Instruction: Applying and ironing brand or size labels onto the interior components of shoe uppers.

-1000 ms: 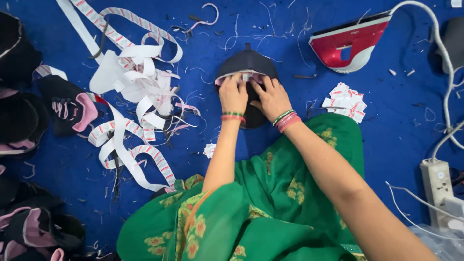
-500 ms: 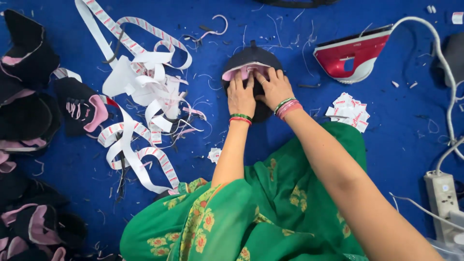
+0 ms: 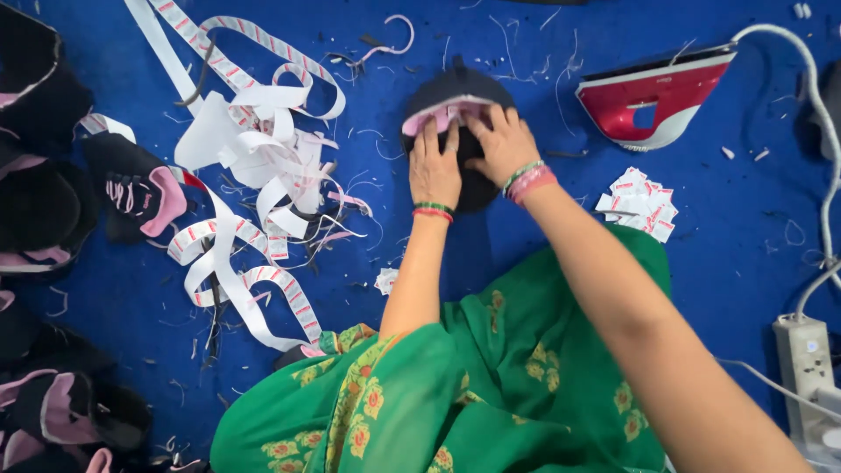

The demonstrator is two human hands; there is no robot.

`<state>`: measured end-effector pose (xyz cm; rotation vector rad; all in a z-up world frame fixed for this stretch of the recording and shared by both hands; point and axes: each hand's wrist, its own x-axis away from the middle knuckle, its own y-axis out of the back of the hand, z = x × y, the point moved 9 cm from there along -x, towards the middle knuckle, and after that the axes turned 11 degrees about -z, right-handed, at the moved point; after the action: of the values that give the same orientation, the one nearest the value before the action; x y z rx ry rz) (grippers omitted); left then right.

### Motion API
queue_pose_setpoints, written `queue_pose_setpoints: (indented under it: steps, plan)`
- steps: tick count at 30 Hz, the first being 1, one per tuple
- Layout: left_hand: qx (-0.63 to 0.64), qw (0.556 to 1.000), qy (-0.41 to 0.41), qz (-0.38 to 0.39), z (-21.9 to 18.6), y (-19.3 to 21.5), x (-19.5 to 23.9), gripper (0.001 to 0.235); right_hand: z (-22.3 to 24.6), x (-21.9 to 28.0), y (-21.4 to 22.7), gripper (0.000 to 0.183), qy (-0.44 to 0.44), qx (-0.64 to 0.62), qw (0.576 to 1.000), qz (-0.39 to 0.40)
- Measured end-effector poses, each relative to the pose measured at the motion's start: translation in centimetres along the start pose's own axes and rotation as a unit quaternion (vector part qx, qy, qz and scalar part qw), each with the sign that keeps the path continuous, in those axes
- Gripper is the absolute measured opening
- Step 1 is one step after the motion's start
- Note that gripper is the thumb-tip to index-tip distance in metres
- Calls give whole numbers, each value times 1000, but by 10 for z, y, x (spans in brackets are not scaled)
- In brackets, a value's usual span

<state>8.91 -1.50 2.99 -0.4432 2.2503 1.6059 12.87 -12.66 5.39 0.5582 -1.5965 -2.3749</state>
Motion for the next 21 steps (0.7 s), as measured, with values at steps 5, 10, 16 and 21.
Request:
queue_pose_setpoints:
  steps: [5,10,16,21]
  plan:
    - [2,1000,0,6,4,-8,-22,57,-5,-18,-4,92,-1,-3,1000,-1]
    - [-34,999,-6,19,4,-13,-10,50,-7,-10,-6,90,-6,-12,1000,-19]
    - [-32,999,-14,21,-4,-5,5,55,0,7,-10,92,-14,3,1000,-1]
    - [-39,999,9,14,-4,-9,6,55,-1,3,-15,91,-5,23,1000,-4]
